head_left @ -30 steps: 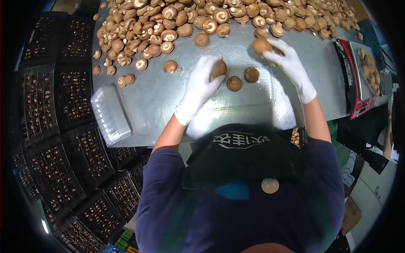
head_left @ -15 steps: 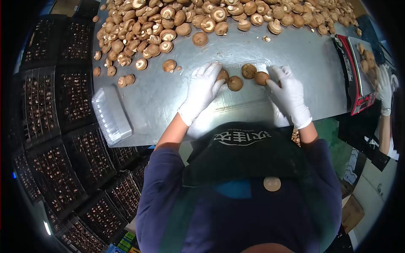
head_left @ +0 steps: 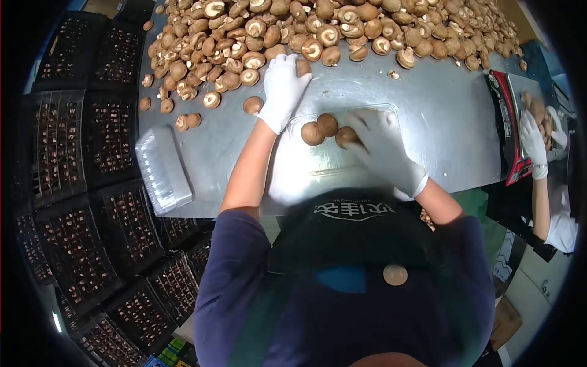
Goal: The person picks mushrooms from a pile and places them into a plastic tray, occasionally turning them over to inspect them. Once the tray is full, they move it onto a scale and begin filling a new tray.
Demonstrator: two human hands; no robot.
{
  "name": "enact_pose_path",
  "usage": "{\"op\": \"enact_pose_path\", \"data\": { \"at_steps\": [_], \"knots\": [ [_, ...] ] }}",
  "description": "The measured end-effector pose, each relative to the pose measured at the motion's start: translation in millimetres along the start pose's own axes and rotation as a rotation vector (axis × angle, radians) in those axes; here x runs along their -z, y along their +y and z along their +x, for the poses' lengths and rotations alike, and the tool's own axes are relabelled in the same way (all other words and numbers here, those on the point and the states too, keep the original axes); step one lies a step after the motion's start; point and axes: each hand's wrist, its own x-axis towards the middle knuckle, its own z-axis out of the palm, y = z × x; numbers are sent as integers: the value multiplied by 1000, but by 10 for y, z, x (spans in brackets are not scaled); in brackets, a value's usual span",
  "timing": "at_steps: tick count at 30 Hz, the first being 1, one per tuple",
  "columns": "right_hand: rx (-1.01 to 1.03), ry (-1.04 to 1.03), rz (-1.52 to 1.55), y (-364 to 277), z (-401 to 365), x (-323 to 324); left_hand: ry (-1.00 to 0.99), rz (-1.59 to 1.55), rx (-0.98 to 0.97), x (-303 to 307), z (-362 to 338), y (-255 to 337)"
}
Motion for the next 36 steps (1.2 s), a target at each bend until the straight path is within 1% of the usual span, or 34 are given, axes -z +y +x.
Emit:
{"op": "enact_pose_path", "data": {
  "at_steps": [2, 3, 5, 6, 8, 9, 10, 11, 12, 13, 14, 15, 16, 17, 18, 20, 22, 23, 25, 26, 28, 29, 30, 31, 32, 33, 34, 35, 36],
  "knots": [
    [-57, 95, 11, 143, 232, 65, 23, -51, -46, -59, 18, -65],
    [-96, 88, 66, 238, 453, 115, 22, -51, -49, -36, 11, -35],
    [-60, 232, -58, 510, 760, -160, 42, -856, 422, 64, -59, 43],
    [-76, 246, -81, 611, 883, -294, 55, -1162, 446, 72, -111, 10],
    [-222, -33, -211, 679, 1184, -449, -193, -1576, 465, 432, -187, -16],
    [-207, -32, -199, 708, 1285, -517, -243, -1725, 497, 469, -253, -56],
    [-206, -36, -237, 731, 1354, -591, -225, -1715, 506, 515, -333, -82],
    [-205, -43, -276, 728, 1403, -637, -224, -1812, 549, 566, -426, -85],
    [-154, 69, -240, 748, 1396, -657, -224, -1913, 593, 604, -515, -91],
    [-158, 73, -179, 787, 1357, -664, -255, -1951, 525, 613, -612, -134],
    [-171, 73, -122, 736, 1314, -504, -256, -1957, 542, 659, -736, -52],
    [-159, 207, -69, 634, 1210, -378, -129, -1669, 500, 747, -889, 113],
    [-167, 194, -77, 518, 1086, -230, -14, -1380, 447, 820, -1037, 274],
    [-138, 168, 155, 377, 943, -74, -9, -1166, 456, 868, -1195, 405],
    [-110, 147, 387, 226, 803, 81, 24, -660, 185, 796, -1388, 349],
    [-327, -336, 698, -110, 513, 385, 96, -507, 46, 622, -1673, 464],
    [110, -13, 234, -185, 35, -122, 19, -432, 8, 394, -1859, 464],
    [104, -13, 226, -223, -47, -224, 59, -401, -16, 337, -1878, 455],
    [161, -56, -30, -289, -106, -313, 23, -383, -25, 391, -1813, 456],
    [161, -59, -36, -318, -122, -251, -13, -353, -22, 459, -1786, 455],
    [93, -11, 83, -331, -63, -83, -27, -326, -63, 607, -1697, 413],
    [94, 104, 97, -233, 1, -48, -20, -325, -45, 641, -1624, 357],
    [-55, -44, 219, -38, 157, 115, -12, -323, -24, 664, -1540, 326],
    [-204, -198, 344, 186, 317, 235, 64, -376, -48, 643, -1328, 293],
    [-107, 228, -114, 387, 350, -20, 53, -375, -9, 622, -1087, 296],
    [-124, 295, -153, 616, 457, -1, 84, -376, -68, 534, -836, 293],
    [-203, 241, -195, 851, 574, -114, 103, -395, -101, 388, -569, 306],
    [-260, 140, -136, 1034, 667, -225, 157, -347, -188, 150, -320, 299],
    [-210, 144, -114, 1191, 701, -371, 89, -262, -242, 5, -121, 340]
  ]
}}
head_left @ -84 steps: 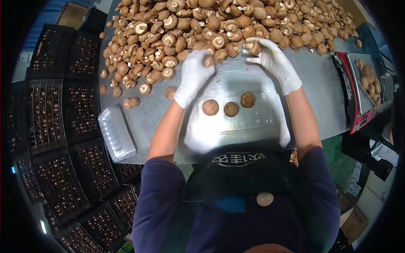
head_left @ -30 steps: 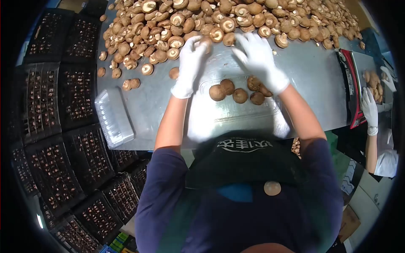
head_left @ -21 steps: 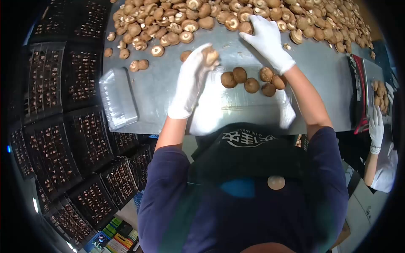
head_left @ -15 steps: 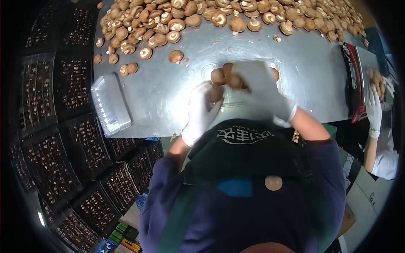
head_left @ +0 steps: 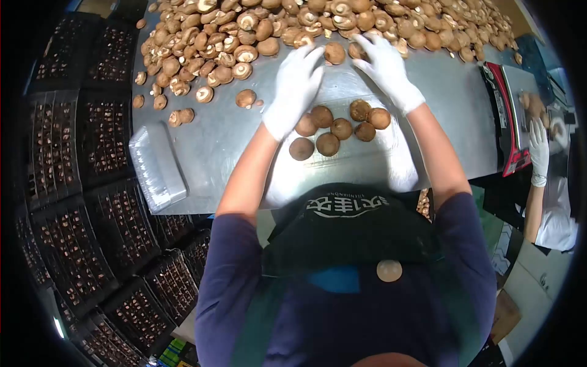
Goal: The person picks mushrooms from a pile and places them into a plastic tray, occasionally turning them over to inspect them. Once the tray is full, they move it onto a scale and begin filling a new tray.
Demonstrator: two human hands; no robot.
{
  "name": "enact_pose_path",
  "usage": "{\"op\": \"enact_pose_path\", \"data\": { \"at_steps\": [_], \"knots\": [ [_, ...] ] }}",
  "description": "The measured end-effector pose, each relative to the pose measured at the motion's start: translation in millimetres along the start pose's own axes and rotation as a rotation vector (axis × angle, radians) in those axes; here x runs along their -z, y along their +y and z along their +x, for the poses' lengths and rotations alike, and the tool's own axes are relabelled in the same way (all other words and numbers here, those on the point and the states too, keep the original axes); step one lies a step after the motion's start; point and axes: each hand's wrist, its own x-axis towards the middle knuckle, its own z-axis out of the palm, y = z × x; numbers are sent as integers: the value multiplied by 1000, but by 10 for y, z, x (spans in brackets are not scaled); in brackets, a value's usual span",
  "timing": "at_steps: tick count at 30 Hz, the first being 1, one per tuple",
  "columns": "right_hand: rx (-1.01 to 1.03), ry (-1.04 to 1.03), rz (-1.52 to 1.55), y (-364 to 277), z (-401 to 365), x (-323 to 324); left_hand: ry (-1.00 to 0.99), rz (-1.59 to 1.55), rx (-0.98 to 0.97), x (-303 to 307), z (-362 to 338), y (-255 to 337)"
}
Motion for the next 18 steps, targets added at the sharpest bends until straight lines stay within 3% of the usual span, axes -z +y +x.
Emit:
{"op": "enact_pose_path", "data": {
  "at_steps": [2, 4, 5, 6, 8, 10, 11, 12, 13, 14, 17, 18],
  "knots": [
    [83, -89, -20, 157, 80, -215, -10, 16, -76, -291, 312, -14],
    [-5, -151, 11, 97, 124, -53, -287, 184, -35, -417, 525, 2],
    [-44, -22, 69, 76, 80, -1, -215, 163, -49, -459, 526, -30],
    [-48, 153, 235, 30, 11, 88, -140, 143, -63, -418, 536, -10],
    [-526, 15, 792, -104, -214, 448, -62, -25, 34, -225, 478, 130],
    [-595, 55, 1218, 102, -534, 549, -52, -388, 219, -64, 275, 243],
    [-607, -34, 1480, 110, -691, 732, -124, -488, 301, 52, 155, 362],
    [-613, -23, 1483, 105, -843, 812, -194, -585, 382, 183, 48, 505],
    [-676, -36, 1583, 93, -971, 882, -258, -491, 369, 296, -43, 670],
    [-738, -52, 1683, 41, -1082, 947, -235, -405, 195, 298, -206, 690],
    [-809, -37, 1537, -363, -1370, 1106, -262, -402, 198, 264, -486, 798],
    [-796, -96, 1236, -437, -1473, 1064, -303, -268, 102, 207, -549, 757]
  ]
}}
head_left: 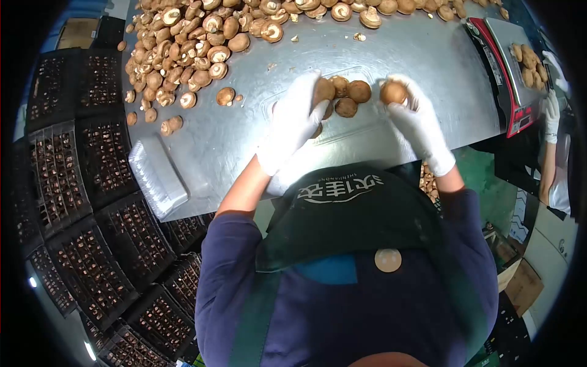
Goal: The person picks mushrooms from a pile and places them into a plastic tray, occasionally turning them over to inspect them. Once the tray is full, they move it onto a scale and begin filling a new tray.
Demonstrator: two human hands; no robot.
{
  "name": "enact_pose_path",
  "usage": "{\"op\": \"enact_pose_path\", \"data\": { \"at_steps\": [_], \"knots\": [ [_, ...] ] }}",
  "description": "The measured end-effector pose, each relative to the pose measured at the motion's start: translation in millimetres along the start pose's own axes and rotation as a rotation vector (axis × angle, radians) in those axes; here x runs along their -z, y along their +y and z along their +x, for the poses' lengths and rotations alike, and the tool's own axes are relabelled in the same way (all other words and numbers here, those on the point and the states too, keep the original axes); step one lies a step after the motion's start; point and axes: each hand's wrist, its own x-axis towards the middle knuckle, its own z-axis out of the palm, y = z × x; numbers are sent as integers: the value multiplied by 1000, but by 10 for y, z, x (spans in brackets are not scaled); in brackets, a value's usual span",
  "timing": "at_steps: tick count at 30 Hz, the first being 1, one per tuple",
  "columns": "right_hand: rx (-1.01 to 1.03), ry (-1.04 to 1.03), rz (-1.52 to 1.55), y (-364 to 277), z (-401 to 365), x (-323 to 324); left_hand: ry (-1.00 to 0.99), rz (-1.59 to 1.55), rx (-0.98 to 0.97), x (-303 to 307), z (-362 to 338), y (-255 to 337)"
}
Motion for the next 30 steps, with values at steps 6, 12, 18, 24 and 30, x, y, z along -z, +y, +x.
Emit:
{"op": "enact_pose_path", "data": {
  "at_steps": [6, 12, 18, 24, 30],
  "knots": [
    [383, 11, -584, 185, -257, -234, -33, 429, -173, -43, -46, -60],
    [476, 82, -954, 344, -256, -240, 40, 274, -138, -7, 354, 31],
    [683, 324, -948, 65, 449, 83, 75, 314, -262, -402, 1602, -236],
    [679, 390, -1133, 209, 1743, 154, 122, 657, -141, -731, 2071, -454],
    [393, 307, -278, 263, 1811, 225, -76, -844, 253, -132, 1619, -258]
  ]
}}
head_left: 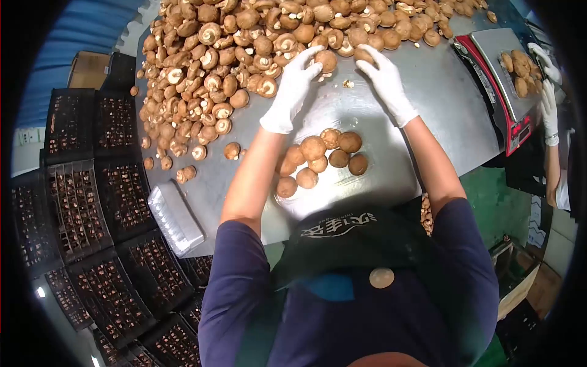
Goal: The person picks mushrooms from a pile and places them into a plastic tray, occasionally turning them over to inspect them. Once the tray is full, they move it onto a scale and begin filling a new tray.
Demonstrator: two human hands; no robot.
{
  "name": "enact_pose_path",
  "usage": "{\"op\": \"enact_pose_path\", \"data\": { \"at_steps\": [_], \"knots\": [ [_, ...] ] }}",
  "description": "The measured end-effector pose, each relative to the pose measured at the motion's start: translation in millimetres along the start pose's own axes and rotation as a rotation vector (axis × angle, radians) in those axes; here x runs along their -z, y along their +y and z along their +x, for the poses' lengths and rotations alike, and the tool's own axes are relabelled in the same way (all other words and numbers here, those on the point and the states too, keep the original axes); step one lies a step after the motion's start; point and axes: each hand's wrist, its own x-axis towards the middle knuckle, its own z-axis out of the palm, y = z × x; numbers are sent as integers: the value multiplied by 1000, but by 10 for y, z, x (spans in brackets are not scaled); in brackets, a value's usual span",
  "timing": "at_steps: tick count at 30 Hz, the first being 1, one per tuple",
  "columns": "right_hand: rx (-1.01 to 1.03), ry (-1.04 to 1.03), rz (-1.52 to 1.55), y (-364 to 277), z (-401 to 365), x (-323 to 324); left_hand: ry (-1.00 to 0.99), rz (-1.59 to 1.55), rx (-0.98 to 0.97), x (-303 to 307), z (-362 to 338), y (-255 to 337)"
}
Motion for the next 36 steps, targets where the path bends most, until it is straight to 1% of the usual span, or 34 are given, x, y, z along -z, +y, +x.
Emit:
{"op": "enact_pose_path", "data": {
  "at_steps": [1, 2, 4, 6, 7, 8, 10, 11, 12, 13, 14, 16, 17, 18, 19, 20, 21, 22, 24, 25, 29, 31, 32, 33, 34, 35, 36],
  "knots": [
    [-67, -33, 299, -97, -61, 17, -32, -62, 9, 20, -105, 59],
    [-119, -46, 264, -302, -126, 71, -26, -62, 16, 44, -190, 81],
    [-205, -95, 440, -296, -204, 105, -129, -197, 74, 64, -312, 108],
    [-254, -122, 431, -507, -298, 218, -102, -254, 65, 26, -487, 145],
    [-310, -152, 425, -574, -401, 263, -119, -360, 83, 14, -628, 215],
    [-291, -184, 485, -497, -425, 297, -133, -465, 105, -13, -797, 278],
    [-356, -188, 591, -557, -563, 331, -95, -434, 130, -94, -1093, 350],
    [-362, -188, 588, -592, -631, 337, -61, -72, 125, -162, -1295, 406],
    [-319, -208, 512, -631, -703, 337, -26, 291, 116, -226, -1480, 435],
    [-274, -231, 436, -656, -741, 327, 11, 383, 115, -271, -1641, 278],
    [-276, -237, 433, -655, -764, 303, 2, 567, -135, -325, -1754, 155],
    [-274, -271, 279, -617, -825, 216, 15, 622, -137, -452, -2002, 88],
    [-317, -252, 318, -597, -849, 117, 22, 621, -135, -454, -2028, 23],
    [-319, -257, 318, -590, -888, 37, -29, 768, -200, -444, -2038, -53],
    [-300, -242, 276, -590, -929, -31, -83, 913, -265, -443, -2038, -113],
    [-281, -227, 234, -596, -962, -88, -81, 910, -262, -457, -2026, -154],
    [-241, -185, 12, -606, -980, -133, -22, 1012, -364, -476, -2007, -191],
    [-241, -186, 10, -561, -980, -129, 38, 1113, -471, -489, -1996, -215],
    [321, -59, -584, -537, -975, -106, 76, 1166, -431, -490, -2025, -246],
    [255, -92, -460, -543, -1015, -61, 81, 1185, -425, -473, -2042, -268],
    [262, -158, -570, -484, -979, 39, 83, 1218, -453, -382, -2065, -326],
    [547, -31, -555, -464, -1007, 102, 87, 1211, -468, -391, -2112, -280],
    [550, -32, -556, -533, -1070, 167, 97, 1207, -478, -391, -2117, -238],
    [418, -172, -584, -692, -1198, 267, 103, 1206, -475, -364, -2112, -197],
    [282, -312, -609, -871, -1312, 355, 121, 1133, -480, -317, -2121, -154],
    [-124, -533, -621, -1109, -1357, 355, 138, 1058, -485, -268, -2134, -133],
    [-128, -536, -623, -1068, -1481, 343, 241, 1045, -608, -205, -2081, -172]
  ]
}}
